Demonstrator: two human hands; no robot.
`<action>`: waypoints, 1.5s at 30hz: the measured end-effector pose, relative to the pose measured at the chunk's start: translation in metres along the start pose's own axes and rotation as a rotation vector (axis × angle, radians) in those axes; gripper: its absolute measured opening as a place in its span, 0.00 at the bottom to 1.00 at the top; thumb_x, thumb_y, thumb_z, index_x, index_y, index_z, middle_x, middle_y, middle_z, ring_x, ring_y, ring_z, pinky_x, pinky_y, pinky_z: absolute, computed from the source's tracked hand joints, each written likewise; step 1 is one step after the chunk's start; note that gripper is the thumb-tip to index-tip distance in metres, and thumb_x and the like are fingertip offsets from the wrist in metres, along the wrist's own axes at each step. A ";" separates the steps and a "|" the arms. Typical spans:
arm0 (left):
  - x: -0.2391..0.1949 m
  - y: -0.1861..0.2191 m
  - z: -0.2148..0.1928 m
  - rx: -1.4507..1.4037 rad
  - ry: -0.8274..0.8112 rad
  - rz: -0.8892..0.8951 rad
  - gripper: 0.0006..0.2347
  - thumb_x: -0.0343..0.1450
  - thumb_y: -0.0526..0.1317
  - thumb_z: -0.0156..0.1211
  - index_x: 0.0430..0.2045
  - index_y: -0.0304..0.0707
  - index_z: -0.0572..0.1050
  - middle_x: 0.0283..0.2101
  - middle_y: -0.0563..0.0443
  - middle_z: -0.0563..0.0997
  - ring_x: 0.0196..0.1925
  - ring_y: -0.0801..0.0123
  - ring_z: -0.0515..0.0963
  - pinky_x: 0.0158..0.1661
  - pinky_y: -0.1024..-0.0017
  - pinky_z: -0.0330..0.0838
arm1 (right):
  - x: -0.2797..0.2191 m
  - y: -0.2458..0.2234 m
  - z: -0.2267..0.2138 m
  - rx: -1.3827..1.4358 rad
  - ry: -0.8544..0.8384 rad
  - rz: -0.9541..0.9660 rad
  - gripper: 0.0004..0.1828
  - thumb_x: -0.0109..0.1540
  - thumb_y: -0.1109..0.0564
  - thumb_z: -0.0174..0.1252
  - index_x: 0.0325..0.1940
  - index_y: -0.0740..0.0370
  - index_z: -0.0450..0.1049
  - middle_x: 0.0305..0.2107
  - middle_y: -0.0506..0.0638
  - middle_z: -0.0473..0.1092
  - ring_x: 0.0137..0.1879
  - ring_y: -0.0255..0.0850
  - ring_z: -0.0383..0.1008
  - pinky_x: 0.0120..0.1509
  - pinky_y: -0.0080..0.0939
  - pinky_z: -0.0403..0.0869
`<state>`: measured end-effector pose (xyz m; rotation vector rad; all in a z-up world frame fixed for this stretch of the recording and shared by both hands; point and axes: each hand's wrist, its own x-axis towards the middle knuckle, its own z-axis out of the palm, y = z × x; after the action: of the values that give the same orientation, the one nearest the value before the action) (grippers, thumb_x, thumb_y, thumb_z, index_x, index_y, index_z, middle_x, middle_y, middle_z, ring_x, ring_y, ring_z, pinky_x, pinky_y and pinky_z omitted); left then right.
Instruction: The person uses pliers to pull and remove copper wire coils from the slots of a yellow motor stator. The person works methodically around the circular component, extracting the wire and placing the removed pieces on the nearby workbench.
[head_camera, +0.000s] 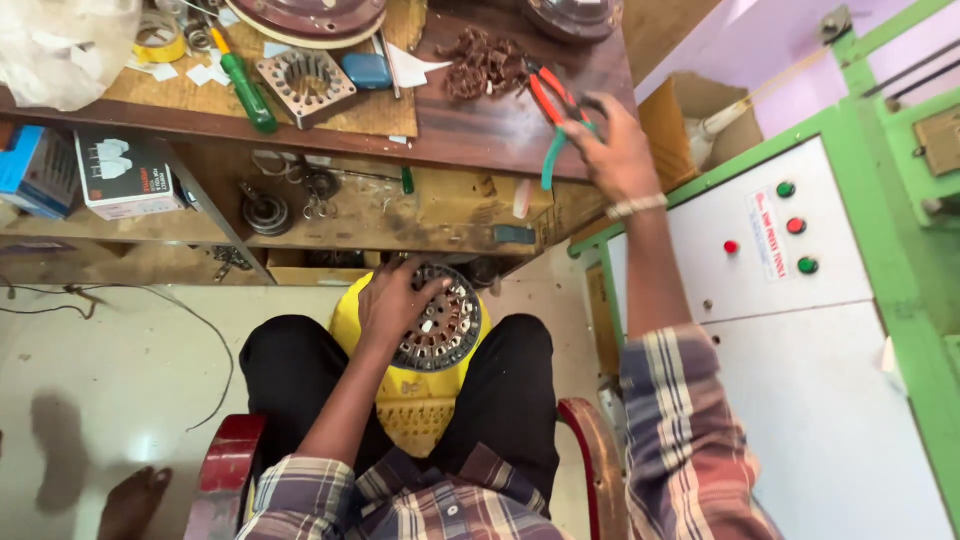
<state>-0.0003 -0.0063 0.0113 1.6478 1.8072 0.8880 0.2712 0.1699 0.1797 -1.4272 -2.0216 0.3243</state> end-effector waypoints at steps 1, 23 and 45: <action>0.001 0.001 -0.001 0.000 0.003 -0.002 0.23 0.64 0.58 0.67 0.48 0.49 0.81 0.47 0.43 0.83 0.50 0.48 0.81 0.48 0.55 0.74 | -0.005 0.015 -0.008 0.048 -0.006 0.125 0.26 0.64 0.45 0.64 0.56 0.67 0.73 0.36 0.53 0.76 0.32 0.40 0.76 0.39 0.43 0.75; 0.000 -0.004 0.000 -0.172 0.105 -0.071 0.20 0.76 0.55 0.49 0.46 0.38 0.80 0.42 0.33 0.83 0.45 0.39 0.80 0.46 0.51 0.73 | 0.022 0.045 0.045 -0.025 0.155 0.024 0.10 0.67 0.54 0.62 0.43 0.65 0.78 0.33 0.56 0.75 0.38 0.45 0.74 0.45 0.44 0.72; 0.001 -0.005 -0.002 -0.249 0.090 -0.157 0.22 0.77 0.54 0.46 0.47 0.34 0.80 0.41 0.31 0.83 0.45 0.38 0.80 0.47 0.52 0.72 | 0.011 -0.031 0.091 -0.226 0.061 -0.248 0.18 0.65 0.64 0.54 0.56 0.51 0.78 0.43 0.58 0.71 0.51 0.57 0.73 0.53 0.56 0.72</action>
<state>-0.0048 -0.0058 0.0089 1.3130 1.7754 1.0820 0.1891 0.1820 0.1305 -1.2780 -2.2087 -0.0554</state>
